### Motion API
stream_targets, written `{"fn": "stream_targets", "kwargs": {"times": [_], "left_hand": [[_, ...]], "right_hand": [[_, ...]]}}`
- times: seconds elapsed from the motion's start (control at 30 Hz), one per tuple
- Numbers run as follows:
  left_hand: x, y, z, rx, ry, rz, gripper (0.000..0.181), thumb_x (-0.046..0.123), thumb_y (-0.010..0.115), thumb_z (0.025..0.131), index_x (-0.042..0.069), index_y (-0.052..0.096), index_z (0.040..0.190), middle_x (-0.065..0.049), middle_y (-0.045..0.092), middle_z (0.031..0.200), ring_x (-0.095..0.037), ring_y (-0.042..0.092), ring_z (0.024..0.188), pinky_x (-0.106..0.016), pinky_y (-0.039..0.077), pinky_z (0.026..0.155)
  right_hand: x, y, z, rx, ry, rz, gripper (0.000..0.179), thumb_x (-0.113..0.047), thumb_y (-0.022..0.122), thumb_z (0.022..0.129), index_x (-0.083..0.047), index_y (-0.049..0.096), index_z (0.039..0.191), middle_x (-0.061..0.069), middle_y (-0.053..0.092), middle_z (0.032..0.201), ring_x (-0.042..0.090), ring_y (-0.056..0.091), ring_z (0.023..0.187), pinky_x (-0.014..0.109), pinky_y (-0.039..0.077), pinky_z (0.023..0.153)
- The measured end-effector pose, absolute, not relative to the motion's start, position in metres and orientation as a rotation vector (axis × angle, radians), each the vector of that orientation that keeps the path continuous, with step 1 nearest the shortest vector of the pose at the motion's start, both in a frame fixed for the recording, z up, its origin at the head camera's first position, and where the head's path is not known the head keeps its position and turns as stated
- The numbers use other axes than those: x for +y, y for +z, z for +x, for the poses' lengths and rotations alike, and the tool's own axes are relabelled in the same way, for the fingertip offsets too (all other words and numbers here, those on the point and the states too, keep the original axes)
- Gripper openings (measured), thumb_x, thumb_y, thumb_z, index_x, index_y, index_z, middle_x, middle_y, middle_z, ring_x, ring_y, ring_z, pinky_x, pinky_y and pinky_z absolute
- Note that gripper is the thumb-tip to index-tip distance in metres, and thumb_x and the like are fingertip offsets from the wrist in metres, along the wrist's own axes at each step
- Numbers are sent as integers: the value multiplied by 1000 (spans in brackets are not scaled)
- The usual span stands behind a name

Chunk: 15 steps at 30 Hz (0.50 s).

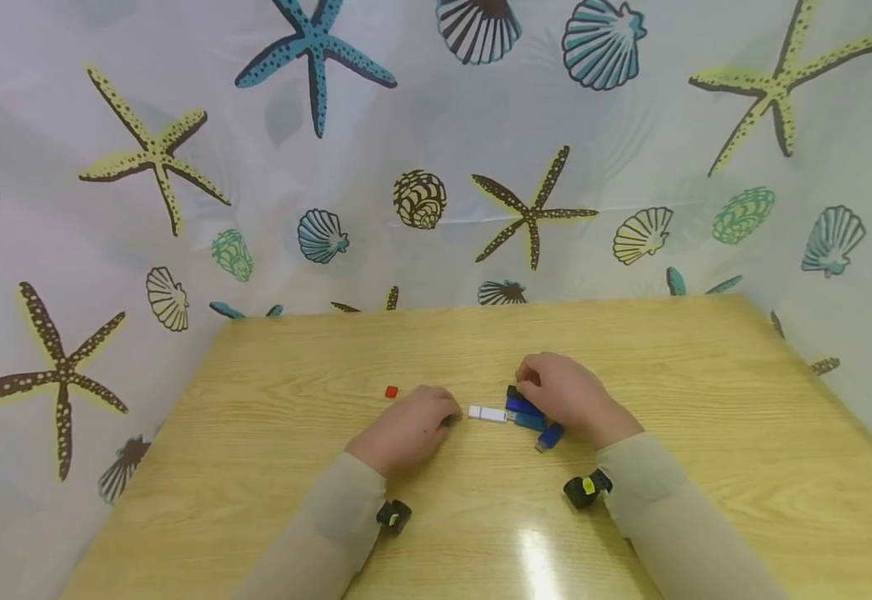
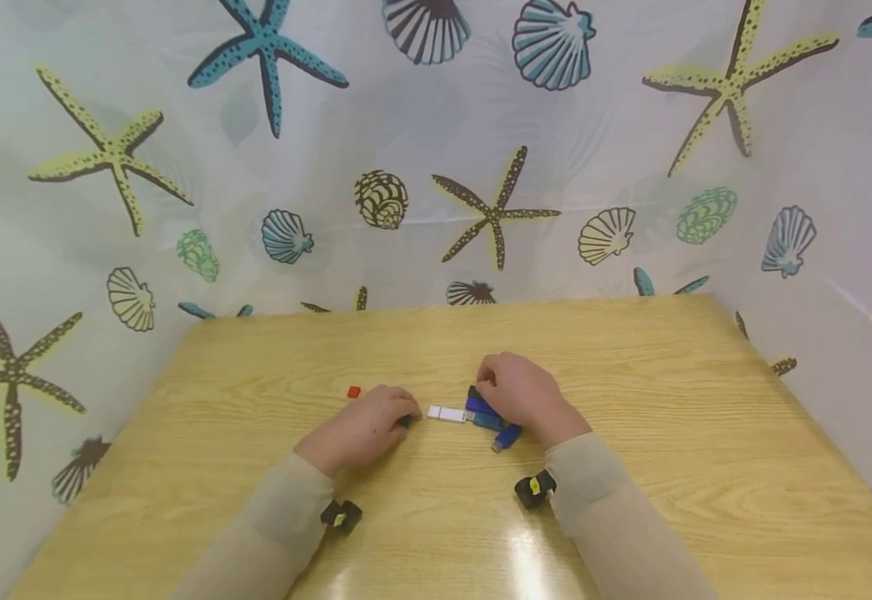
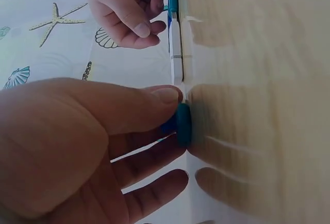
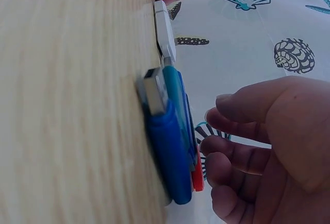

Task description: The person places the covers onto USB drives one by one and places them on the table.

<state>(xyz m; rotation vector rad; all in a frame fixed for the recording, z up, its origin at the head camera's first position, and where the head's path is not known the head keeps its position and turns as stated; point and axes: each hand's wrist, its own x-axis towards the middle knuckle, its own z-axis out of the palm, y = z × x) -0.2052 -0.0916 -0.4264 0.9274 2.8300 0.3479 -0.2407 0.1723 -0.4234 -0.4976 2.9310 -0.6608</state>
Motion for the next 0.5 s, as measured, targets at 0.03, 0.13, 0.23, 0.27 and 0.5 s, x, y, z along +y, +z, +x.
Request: {"fn": "stream_targets", "kwargs": {"times": [0.03, 0.13, 0.23, 0.27, 0.5], "left_hand": [[-91, -426, -205, 2842, 361, 923, 27, 9, 58, 102, 12, 69, 126, -1, 63, 128, -19, 55, 123, -35, 43, 106], [-91, -426, -206, 2870, 398, 904, 20, 8, 60, 102, 13, 72, 117, 2, 65, 116, -16, 59, 111, -32, 48, 98], [-91, -426, -207, 2887, 403, 891, 15, 8, 64, 100, 15, 72, 110, 4, 63, 107, -13, 59, 101, -30, 50, 92], [-91, -426, -207, 2892, 394, 888, 14, 8, 65, 100, 15, 72, 109, 5, 63, 105, -12, 58, 99, -30, 51, 91], [-89, -426, -206, 2946, 307, 899, 11, 13, 65, 100, 17, 73, 106, 5, 64, 102, -14, 59, 97, -30, 52, 88]], "right_hand": [[172, -424, -241, 2928, -660, -497, 12, -26, 65, 100, -15, 68, 105, -1, 64, 93, 20, 56, 80, 42, 49, 80], [172, -424, -242, 2924, -658, -483, 13, -27, 65, 100, -15, 68, 105, -1, 63, 93, 20, 56, 79, 41, 49, 79], [172, -423, -243, 2925, -659, -473, 13, -27, 65, 100, -15, 68, 104, -1, 63, 92, 20, 55, 79, 41, 48, 79], [172, -423, -243, 2923, -660, -471, 12, -27, 65, 100, -16, 67, 104, -1, 62, 92, 20, 55, 79, 41, 48, 78], [172, -421, -241, 2906, -675, -465, 13, -27, 63, 102, -16, 67, 104, -1, 62, 89, 19, 55, 77, 40, 47, 78]]}}
